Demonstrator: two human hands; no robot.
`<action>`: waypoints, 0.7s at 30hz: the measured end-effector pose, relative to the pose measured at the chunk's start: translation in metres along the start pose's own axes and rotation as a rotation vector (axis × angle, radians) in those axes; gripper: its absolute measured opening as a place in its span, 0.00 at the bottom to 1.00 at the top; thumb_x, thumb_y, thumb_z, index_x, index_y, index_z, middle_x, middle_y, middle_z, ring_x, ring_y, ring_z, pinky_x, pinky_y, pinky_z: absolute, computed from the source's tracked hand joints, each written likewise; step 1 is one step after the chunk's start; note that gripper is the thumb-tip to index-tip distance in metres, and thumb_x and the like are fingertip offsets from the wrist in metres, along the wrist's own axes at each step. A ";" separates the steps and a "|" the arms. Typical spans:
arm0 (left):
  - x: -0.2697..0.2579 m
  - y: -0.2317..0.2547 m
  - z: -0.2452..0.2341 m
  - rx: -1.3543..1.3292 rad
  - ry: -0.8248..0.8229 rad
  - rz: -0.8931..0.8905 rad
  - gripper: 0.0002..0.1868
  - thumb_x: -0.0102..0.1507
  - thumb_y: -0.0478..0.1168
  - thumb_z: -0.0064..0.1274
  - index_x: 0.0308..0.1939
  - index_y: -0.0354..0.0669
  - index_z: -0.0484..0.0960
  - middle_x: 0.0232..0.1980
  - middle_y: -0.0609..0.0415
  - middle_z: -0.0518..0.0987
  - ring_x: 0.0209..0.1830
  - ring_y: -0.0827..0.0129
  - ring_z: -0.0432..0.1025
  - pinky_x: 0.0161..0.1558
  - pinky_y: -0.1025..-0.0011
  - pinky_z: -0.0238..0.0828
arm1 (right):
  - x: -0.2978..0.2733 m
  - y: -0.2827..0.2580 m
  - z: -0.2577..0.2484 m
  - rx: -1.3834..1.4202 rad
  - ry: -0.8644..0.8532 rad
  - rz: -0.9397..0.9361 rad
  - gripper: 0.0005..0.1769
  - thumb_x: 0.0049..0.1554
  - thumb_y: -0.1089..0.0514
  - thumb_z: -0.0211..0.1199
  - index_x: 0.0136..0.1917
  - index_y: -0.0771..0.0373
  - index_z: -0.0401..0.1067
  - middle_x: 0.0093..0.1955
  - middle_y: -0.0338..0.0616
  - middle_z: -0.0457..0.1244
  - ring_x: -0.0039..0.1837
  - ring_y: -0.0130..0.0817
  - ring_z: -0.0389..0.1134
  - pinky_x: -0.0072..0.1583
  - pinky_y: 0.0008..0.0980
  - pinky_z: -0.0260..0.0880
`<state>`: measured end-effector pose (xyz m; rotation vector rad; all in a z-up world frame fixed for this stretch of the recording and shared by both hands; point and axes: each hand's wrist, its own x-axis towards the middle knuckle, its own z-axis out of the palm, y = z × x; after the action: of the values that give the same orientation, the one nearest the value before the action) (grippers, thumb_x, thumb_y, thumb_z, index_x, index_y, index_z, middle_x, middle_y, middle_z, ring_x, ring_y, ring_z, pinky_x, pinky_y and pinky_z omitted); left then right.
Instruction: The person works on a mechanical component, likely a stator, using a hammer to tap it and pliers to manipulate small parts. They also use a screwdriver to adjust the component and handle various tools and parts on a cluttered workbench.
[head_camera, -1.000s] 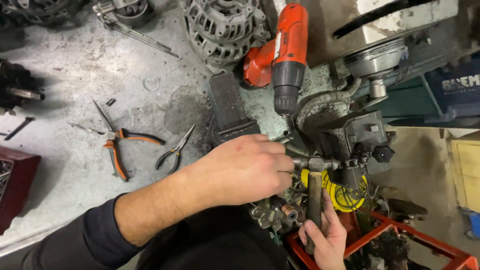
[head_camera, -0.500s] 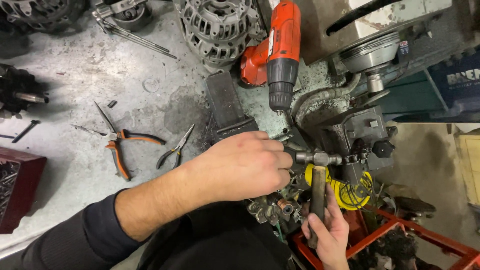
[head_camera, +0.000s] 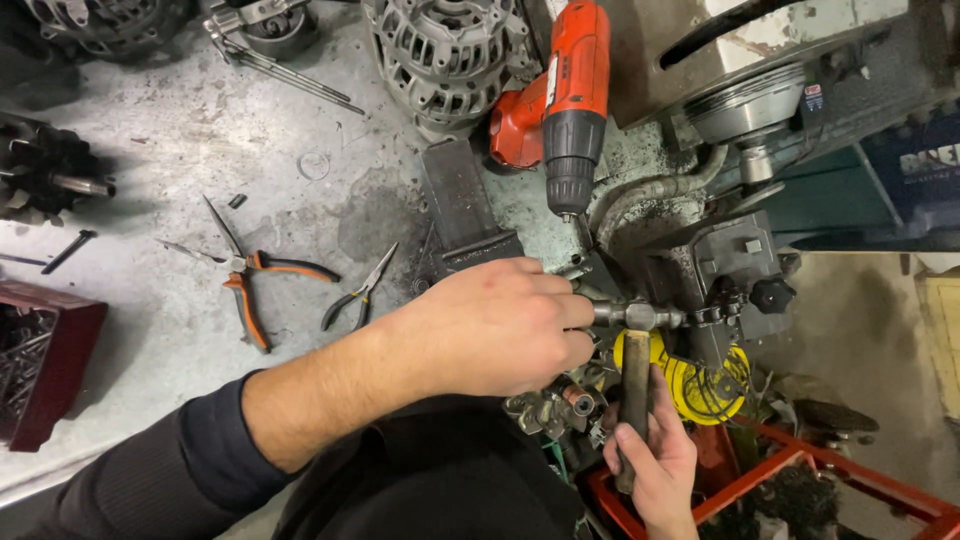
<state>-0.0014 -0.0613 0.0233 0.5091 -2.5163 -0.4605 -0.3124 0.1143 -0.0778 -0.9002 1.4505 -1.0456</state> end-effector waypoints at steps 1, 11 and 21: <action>0.000 0.000 0.000 -0.011 -0.001 -0.005 0.04 0.54 0.43 0.54 0.27 0.49 0.80 0.34 0.60 0.76 0.41 0.63 0.75 0.43 0.63 0.70 | -0.001 0.000 0.001 -0.004 0.004 0.001 0.47 0.57 0.72 0.54 0.85 0.63 0.43 0.49 0.48 0.65 0.35 0.27 0.61 0.34 0.26 0.63; 0.002 -0.009 0.002 -0.196 0.029 -0.040 0.09 0.55 0.45 0.58 0.29 0.44 0.80 0.34 0.55 0.78 0.41 0.56 0.76 0.44 0.56 0.72 | -0.005 0.004 0.000 -0.003 -0.003 0.011 0.47 0.56 0.73 0.54 0.85 0.63 0.42 0.49 0.48 0.65 0.34 0.27 0.61 0.34 0.26 0.63; 0.015 -0.003 -0.008 -0.057 -0.100 -0.009 0.05 0.54 0.41 0.56 0.25 0.45 0.82 0.32 0.55 0.79 0.38 0.55 0.77 0.40 0.54 0.73 | -0.011 0.006 0.000 0.000 0.026 0.020 0.47 0.56 0.72 0.54 0.85 0.62 0.42 0.49 0.48 0.66 0.34 0.27 0.61 0.33 0.26 0.63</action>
<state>-0.0080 -0.0727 0.0353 0.4868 -2.5892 -0.5723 -0.3113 0.1268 -0.0799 -0.8740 1.4780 -1.0458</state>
